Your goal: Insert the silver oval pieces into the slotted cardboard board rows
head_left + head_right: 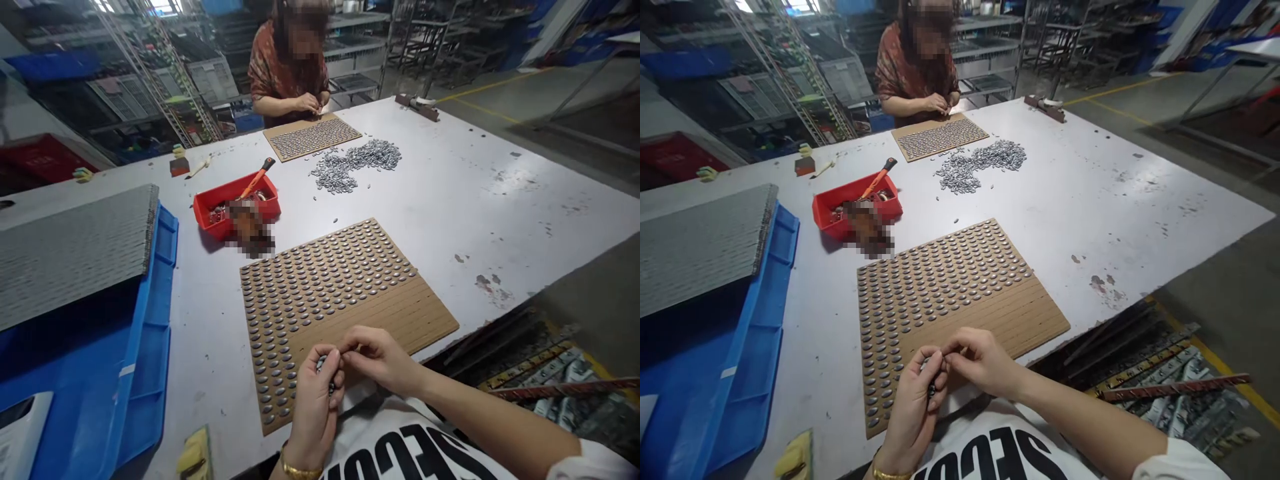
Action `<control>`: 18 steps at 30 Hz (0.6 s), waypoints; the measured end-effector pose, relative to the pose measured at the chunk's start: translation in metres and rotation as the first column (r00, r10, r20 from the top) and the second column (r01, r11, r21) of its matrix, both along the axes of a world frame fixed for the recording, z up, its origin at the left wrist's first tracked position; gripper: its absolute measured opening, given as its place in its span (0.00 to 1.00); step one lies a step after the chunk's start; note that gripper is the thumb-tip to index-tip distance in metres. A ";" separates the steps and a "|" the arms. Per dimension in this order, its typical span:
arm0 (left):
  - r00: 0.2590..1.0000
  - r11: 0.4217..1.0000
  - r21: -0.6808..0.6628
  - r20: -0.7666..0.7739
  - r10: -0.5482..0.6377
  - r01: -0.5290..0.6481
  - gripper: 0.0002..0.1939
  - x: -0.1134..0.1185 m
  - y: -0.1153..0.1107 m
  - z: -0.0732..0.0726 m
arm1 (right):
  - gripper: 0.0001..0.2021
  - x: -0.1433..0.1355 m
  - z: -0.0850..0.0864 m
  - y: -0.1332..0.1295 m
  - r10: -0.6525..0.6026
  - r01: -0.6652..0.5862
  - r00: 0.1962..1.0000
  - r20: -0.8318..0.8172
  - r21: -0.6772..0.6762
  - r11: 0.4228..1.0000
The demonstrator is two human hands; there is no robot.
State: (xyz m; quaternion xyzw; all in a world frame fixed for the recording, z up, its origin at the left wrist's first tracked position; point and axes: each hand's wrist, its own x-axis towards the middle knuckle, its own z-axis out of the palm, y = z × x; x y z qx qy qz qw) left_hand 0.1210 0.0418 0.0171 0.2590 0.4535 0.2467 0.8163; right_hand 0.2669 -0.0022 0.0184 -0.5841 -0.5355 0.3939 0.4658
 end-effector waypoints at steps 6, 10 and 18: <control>0.993 0.993 -0.061 0.052 0.103 -0.100 0.12 -0.041 0.006 0.007 | 0.06 -0.023 -0.001 0.011 0.120 -0.133 0.983 0.138 0.089 0.987; 0.909 0.911 -0.133 0.103 0.405 -0.390 0.12 -0.078 0.018 0.022 | 0.08 -0.027 -0.013 0.032 0.069 -0.174 0.907 0.417 0.222 0.959; 0.899 0.899 -0.166 0.108 0.425 -0.405 0.10 -0.103 -0.003 0.014 | 0.11 -0.040 -0.050 0.061 0.090 -0.354 0.661 0.745 0.204 0.913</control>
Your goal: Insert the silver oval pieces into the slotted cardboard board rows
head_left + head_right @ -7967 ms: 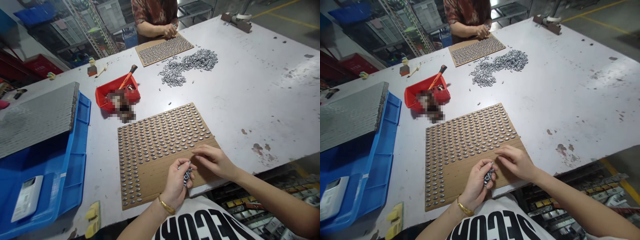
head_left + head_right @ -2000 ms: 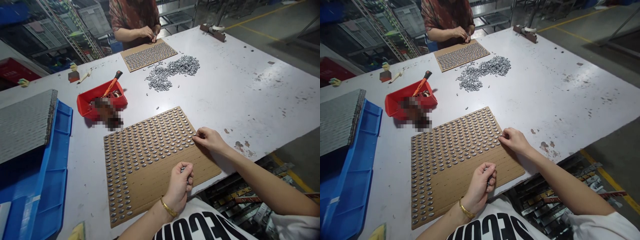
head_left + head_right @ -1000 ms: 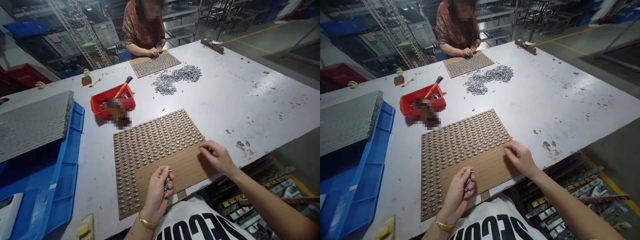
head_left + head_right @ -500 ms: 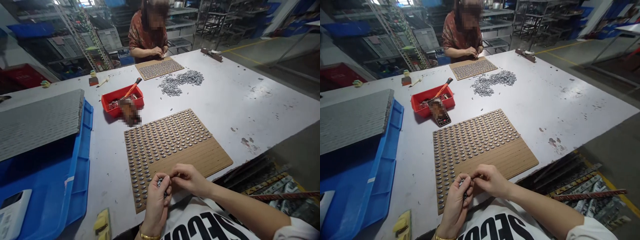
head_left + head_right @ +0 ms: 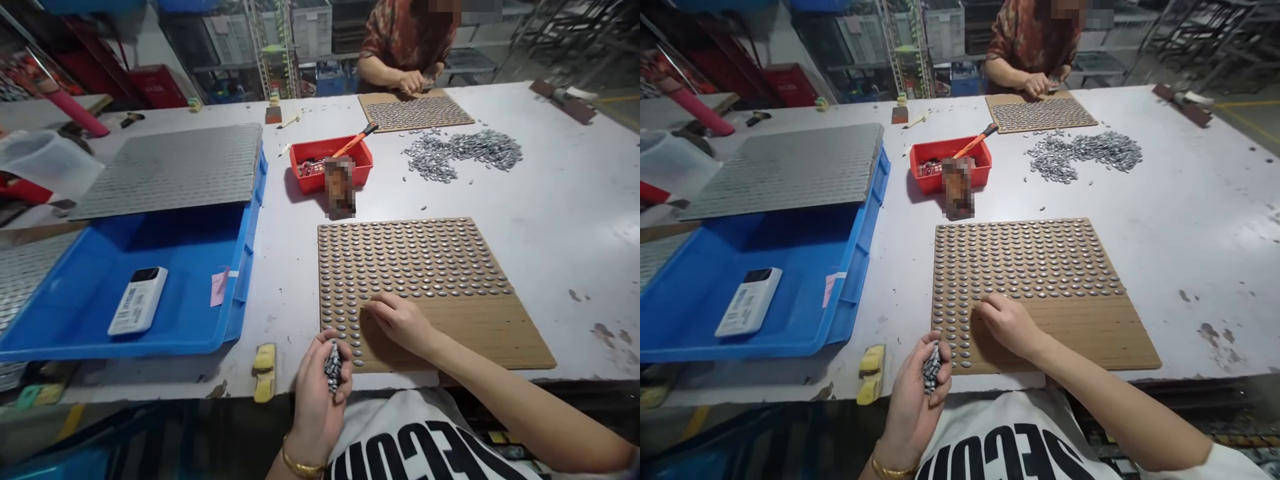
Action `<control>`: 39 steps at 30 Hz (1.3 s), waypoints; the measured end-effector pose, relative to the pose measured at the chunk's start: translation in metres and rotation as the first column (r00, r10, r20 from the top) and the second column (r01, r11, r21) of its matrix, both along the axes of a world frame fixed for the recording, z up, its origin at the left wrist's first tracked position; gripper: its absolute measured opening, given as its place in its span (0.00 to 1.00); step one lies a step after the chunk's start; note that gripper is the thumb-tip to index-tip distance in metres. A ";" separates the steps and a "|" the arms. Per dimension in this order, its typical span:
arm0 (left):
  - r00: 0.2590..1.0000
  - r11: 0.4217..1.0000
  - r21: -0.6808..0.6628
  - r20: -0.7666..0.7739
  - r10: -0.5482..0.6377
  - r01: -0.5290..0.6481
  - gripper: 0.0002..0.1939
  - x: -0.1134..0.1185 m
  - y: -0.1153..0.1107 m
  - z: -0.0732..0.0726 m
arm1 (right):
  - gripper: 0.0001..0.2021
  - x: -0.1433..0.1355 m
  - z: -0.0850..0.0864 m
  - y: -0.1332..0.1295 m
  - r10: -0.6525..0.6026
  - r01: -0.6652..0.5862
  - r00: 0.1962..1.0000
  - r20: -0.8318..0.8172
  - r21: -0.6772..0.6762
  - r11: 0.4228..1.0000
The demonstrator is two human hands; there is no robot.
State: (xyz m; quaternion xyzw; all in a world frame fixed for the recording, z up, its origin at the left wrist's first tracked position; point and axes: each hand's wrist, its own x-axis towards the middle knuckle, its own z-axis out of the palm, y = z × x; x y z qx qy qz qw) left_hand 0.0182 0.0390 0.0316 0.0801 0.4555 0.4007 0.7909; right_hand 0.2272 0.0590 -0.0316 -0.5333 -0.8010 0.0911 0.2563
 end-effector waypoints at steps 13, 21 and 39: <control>0.985 0.985 -0.017 0.028 -0.173 0.173 0.14 0.017 -0.001 -0.009 | 0.13 -0.001 -0.001 0.004 0.015 -0.009 0.994 0.108 -0.060 0.998; 0.986 0.985 -0.030 -0.020 -0.168 0.167 0.12 0.024 0.000 -0.010 | 0.13 -0.001 0.001 0.004 -0.010 0.017 0.994 0.105 -0.072 0.997; 0.990 0.992 0.004 -0.068 -0.126 0.127 0.12 0.033 -0.001 -0.009 | 0.07 -0.005 0.049 -0.024 -0.116 -0.239 0.756 -0.644 -0.437 0.867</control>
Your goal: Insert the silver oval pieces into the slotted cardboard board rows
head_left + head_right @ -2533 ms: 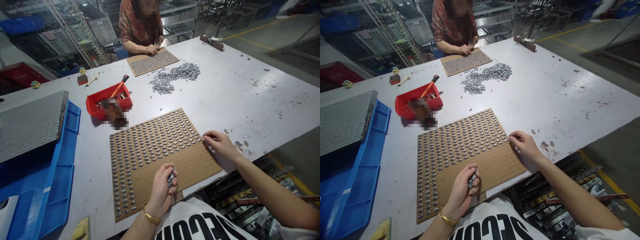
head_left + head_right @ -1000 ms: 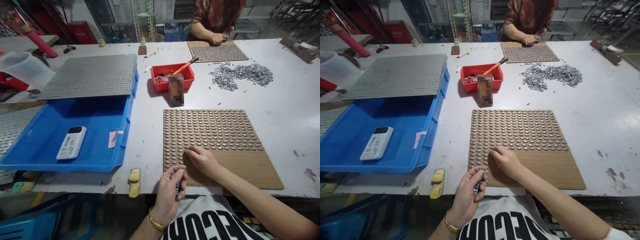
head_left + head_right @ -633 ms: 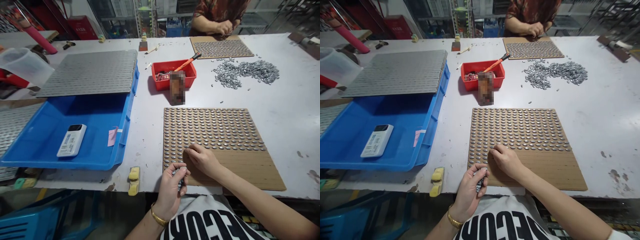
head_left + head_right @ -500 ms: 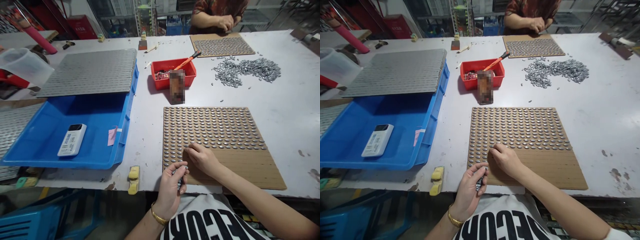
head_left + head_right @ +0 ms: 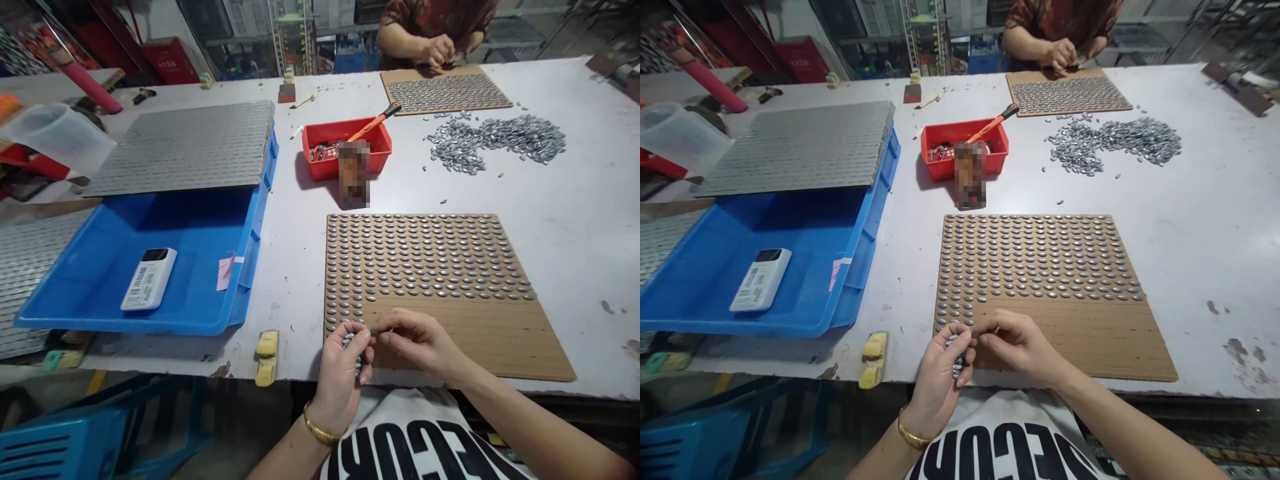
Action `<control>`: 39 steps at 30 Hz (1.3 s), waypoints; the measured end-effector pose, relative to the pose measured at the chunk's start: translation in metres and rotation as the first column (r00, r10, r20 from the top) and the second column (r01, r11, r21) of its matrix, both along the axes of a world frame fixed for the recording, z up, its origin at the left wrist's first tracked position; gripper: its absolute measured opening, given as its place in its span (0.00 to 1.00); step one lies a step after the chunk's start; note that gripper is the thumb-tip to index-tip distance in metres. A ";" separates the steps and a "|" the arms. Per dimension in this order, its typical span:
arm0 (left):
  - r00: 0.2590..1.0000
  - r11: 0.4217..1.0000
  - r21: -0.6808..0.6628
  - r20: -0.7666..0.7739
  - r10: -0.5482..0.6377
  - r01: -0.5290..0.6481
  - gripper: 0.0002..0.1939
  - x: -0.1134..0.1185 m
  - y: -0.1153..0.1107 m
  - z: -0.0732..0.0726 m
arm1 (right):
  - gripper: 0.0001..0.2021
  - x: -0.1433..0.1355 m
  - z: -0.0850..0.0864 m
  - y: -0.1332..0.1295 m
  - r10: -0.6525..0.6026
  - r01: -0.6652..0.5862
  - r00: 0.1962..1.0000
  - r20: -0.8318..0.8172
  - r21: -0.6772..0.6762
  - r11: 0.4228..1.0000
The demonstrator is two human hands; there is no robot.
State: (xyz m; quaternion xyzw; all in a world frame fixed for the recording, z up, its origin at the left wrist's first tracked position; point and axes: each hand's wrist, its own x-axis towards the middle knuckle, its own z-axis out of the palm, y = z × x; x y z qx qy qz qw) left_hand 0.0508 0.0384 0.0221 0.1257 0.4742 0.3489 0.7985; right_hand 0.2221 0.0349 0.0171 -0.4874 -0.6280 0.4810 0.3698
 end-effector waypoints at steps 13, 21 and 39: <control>1.000 1.000 -0.021 0.023 -0.021 0.021 0.16 0.007 -0.005 -0.005 | 0.06 -0.005 -0.010 -0.016 -0.175 0.151 0.976 0.129 0.173 0.973; 1.000 0.998 -0.058 -0.002 0.028 -0.028 0.17 0.000 -0.006 0.000 | 0.07 0.006 -0.034 0.007 -0.211 0.168 0.927 0.310 0.161 0.973; 0.999 0.998 -0.049 0.035 -0.038 0.040 0.17 -0.003 -0.010 -0.009 | 0.12 -0.007 -0.048 0.018 -0.244 -0.065 0.675 0.696 0.385 0.920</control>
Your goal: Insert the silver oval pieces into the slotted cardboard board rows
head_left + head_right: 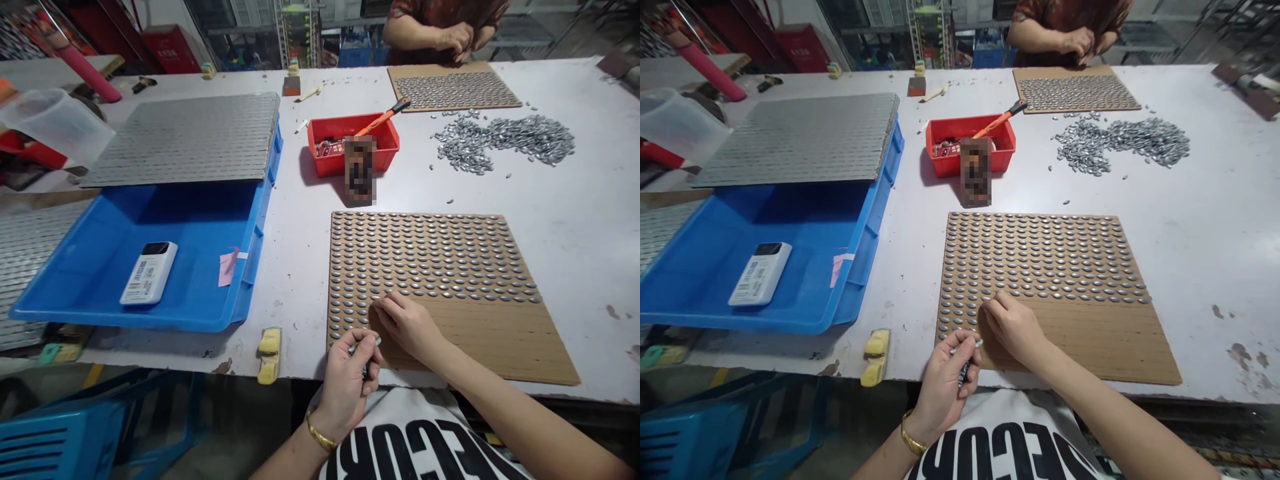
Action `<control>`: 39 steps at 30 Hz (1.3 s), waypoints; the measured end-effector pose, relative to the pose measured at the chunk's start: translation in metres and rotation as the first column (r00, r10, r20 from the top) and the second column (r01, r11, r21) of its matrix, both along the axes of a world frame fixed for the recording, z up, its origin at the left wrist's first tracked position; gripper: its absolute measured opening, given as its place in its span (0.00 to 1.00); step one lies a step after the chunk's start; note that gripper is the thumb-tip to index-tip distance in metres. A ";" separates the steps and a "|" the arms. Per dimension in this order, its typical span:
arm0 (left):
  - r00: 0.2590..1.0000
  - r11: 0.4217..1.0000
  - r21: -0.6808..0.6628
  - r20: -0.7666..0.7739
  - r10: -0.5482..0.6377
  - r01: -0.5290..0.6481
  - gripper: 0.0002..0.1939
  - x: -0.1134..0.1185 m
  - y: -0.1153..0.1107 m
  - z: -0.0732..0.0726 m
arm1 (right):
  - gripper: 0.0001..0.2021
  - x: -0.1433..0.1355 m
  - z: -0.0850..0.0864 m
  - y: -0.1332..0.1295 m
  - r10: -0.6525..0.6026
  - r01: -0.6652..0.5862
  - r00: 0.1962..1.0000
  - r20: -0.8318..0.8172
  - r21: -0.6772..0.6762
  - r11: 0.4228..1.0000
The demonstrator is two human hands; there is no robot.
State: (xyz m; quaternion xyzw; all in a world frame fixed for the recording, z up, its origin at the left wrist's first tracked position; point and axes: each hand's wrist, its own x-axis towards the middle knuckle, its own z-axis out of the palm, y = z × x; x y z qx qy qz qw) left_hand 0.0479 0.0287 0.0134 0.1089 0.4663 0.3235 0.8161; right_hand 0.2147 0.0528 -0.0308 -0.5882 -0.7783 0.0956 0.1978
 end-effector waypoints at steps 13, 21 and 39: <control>0.999 0.999 0.024 -0.013 0.042 -0.042 0.14 -0.002 -0.001 0.006 | 0.08 0.004 0.021 -0.011 -0.062 -0.010 0.908 -0.415 -0.169 0.986; 0.999 0.998 0.032 -0.024 0.045 -0.044 0.15 0.006 -0.005 -0.003 | 0.10 -0.013 0.036 -0.046 -0.234 -0.179 0.545 -0.805 -0.385 0.905; 0.999 0.999 -0.009 0.007 0.045 -0.045 0.09 -0.002 -0.010 0.002 | 0.14 0.013 -0.005 -0.019 0.230 -0.228 0.973 0.006 0.139 0.964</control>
